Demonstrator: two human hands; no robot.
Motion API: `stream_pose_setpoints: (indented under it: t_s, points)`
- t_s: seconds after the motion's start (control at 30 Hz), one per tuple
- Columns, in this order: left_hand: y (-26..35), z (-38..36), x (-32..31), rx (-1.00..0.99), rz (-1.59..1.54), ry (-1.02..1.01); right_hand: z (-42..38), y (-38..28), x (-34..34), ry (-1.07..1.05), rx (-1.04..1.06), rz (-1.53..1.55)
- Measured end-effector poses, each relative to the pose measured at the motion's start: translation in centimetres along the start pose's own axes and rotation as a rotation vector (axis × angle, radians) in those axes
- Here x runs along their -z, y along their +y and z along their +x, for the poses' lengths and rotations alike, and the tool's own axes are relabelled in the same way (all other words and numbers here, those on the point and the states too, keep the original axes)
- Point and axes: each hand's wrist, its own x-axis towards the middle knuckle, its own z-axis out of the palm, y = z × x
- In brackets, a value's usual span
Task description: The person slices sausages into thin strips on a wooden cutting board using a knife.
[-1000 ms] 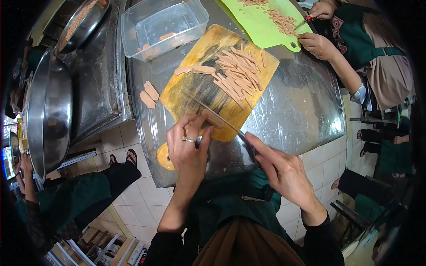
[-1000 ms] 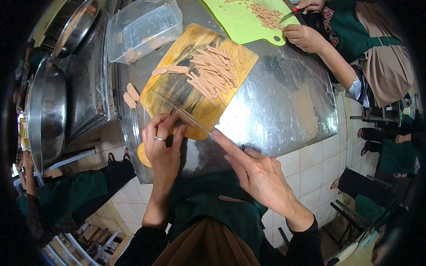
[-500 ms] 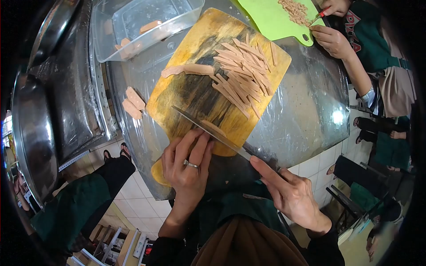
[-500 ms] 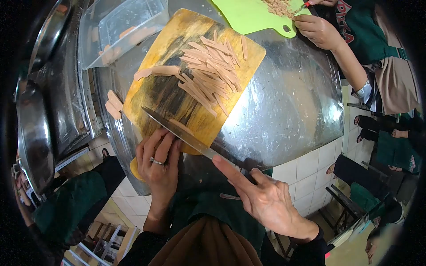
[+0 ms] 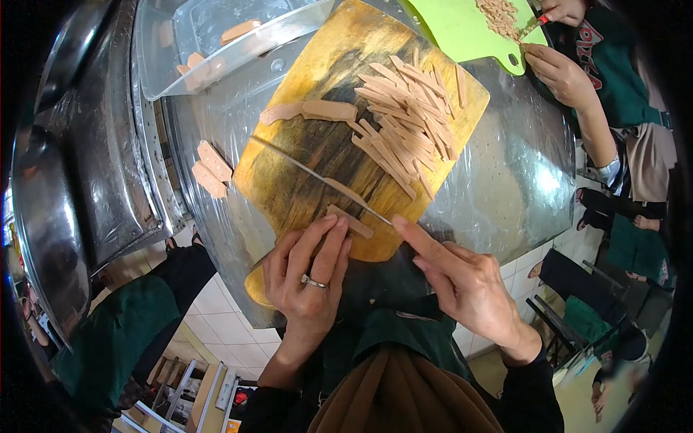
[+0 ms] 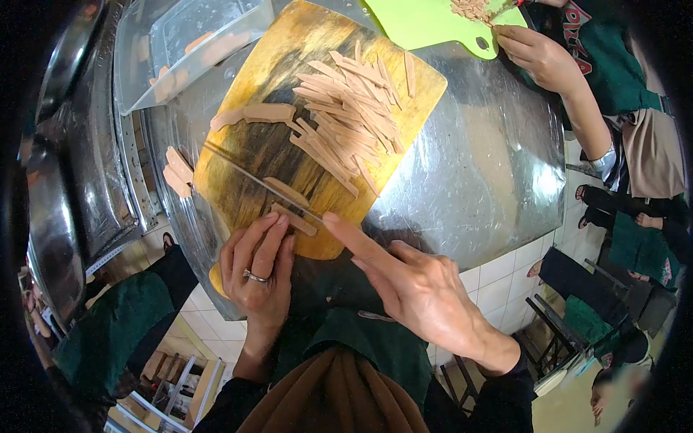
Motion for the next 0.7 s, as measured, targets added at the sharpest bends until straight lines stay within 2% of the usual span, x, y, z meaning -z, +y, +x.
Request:
stream_pose_setpoints:
  t_s: [0.3,0.5,0.7]
  points:
    - [-0.4,-0.4,-0.5,-0.024,0.014,0.066,-3.7,-1.4,1.1,-0.089,-0.109,0.001]
    - [-0.3,-0.3,-0.5,-0.022,0.015,0.072,-4.2,-1.3,0.9,-0.077,-0.111,-0.007]
    - [-0.4,-0.3,-0.5,-0.028,0.023,0.065,-2.2,-1.1,-0.3,-0.063,-0.038,-0.151]
